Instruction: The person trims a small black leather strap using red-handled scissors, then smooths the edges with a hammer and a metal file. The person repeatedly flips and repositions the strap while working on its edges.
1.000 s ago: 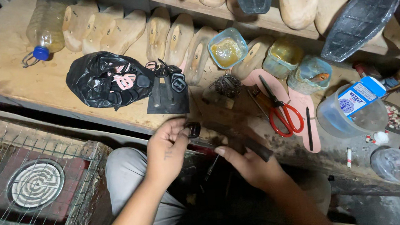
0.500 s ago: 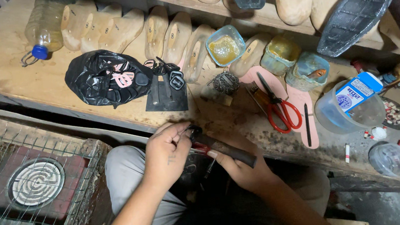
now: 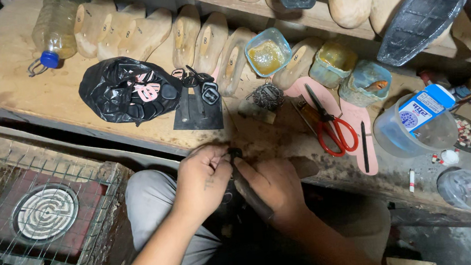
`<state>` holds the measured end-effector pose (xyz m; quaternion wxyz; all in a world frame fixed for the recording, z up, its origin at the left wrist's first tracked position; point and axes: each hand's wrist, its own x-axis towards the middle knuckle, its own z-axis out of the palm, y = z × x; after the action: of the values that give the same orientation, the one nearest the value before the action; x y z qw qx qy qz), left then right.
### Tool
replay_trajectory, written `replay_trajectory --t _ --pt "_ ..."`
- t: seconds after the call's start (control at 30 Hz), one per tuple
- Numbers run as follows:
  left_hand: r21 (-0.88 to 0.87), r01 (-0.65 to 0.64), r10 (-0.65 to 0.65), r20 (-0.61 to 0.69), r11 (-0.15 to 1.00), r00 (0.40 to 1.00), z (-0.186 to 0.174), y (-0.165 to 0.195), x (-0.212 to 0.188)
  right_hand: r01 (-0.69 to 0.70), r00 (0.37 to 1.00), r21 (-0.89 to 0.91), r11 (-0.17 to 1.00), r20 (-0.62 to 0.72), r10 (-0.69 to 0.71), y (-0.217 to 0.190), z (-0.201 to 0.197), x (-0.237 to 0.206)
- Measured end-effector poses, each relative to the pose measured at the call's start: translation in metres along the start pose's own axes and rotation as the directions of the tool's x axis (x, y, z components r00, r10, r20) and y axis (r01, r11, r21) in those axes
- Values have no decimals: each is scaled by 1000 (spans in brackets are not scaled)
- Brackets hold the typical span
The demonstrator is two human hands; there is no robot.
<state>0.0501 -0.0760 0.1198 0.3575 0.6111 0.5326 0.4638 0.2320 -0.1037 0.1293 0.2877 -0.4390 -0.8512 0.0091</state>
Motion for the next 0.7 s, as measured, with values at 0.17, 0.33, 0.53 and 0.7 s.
replay_trajectory --t 0.17,0.33,0.53,0.7 --pt "60 -123 127 -79 991 989 2 -27 4 -114 991 261 959 -40 129 -2 2 -7" --pt "-44 -220 216 -84 974 973 5 -40 2 -528 840 507 681 197 505 12 12 -10" --pt "-68 -274 266 -115 959 957 10 -49 8 -799 590 186 571 422 688 46 38 -17" --pt "4 -85 85 -78 996 993 13 -63 24 -435 901 305 847 152 407 59 51 -11"
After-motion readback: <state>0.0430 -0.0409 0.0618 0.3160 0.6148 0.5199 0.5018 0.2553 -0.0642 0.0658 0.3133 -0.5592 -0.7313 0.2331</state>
